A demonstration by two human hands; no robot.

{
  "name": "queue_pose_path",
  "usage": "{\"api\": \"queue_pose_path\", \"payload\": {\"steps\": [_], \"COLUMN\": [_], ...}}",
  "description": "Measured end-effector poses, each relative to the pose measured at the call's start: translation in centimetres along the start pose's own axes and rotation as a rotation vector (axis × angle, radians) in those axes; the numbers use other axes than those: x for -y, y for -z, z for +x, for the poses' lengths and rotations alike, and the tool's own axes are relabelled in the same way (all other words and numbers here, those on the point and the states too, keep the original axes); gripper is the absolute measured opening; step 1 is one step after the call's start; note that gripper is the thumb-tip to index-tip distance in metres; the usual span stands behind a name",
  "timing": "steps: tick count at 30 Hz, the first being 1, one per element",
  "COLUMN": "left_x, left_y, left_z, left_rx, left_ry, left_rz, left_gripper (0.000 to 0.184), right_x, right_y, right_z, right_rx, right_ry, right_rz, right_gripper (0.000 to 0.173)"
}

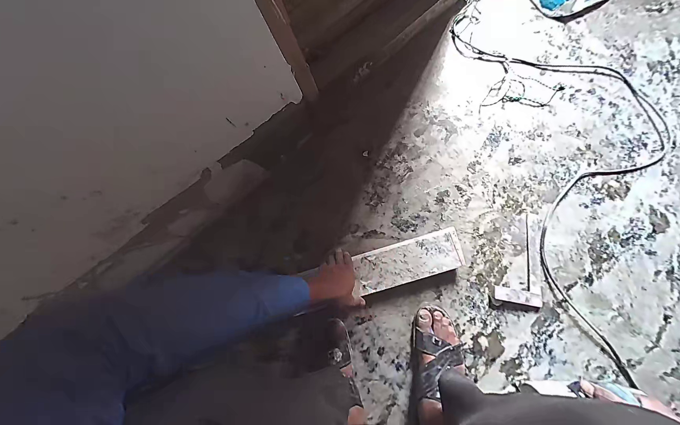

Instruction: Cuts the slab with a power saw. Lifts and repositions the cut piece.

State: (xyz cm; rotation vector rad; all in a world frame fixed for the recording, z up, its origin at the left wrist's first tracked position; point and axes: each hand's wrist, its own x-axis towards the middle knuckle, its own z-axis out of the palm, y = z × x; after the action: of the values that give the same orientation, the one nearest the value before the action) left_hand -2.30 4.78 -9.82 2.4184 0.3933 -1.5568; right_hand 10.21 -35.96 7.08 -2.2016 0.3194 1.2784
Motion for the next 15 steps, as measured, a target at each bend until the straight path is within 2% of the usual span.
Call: {"api": "queue_pose_path", "payload": {"steps": [2, 3, 4, 6, 7, 9, 10, 11, 14, 15], "left_x": [0.4, 0.5, 0.7, 0.9, 1.1, 1.2, 1.2, 1.0, 1.1, 1.4], "left_y": [0.2, 0.0, -0.3, -1.0, -1.3, -1.6, -1.5, -1.2, -0.4, -0.2], "left_z": [-0.5, -0.6, -0.7, -0.7, -0.5, -0.1, 0.0, -0.1, -0.4, -0.6], "left_rx": [-0.057, -0.075, -0.069, -0.081, -0.092, -0.109, -0.103, -0.093, -0.066, -0.056], "left_ry": [-0.037, -0.047, -0.060, -0.081, -0.088, -0.089, -0.077, -0.059, -0.044, -0.072], "left_rz": [0.000, 0.003, 0.008, 0.011, 0.012, 0.016, 0.010, 0.005, -0.013, -0.014], "left_gripper": [0.110, 0.110, 0.115, 0.120, 0.121, 0.121, 0.121, 0.121, 0.116, 0.112], "right_x": [0.8, 1.5, 1.5, 1.1, 3.8, 13.3, 14.1, 11.7, -6.7, -10.9], "right_y": [-0.6, -0.6, -0.4, -0.3, -1.1, -3.1, -3.8, -3.7, -0.2, 0.9], "right_z": [0.0, -0.5, -0.9, -2.2, -4.1, -8.5, -8.7, -7.4, 3.4, 6.0], "right_rx": [-0.062, -0.057, -0.038, -0.062, -0.122, -0.150, -0.184, -0.210, -0.154, -0.120], "right_ry": [-0.186, -0.214, -0.177, 0.103, 0.140, -0.251, -0.351, -0.359, -0.159, -0.130], "right_rz": [-0.024, -0.055, -0.086, -0.144, -0.174, -0.224, -0.174, -0.113, -0.054, -0.057], "right_gripper": [0.021, 0.020, 0.023, 0.025, 0.023, 0.019, 0.020, 0.021, 0.030, 0.034]}}
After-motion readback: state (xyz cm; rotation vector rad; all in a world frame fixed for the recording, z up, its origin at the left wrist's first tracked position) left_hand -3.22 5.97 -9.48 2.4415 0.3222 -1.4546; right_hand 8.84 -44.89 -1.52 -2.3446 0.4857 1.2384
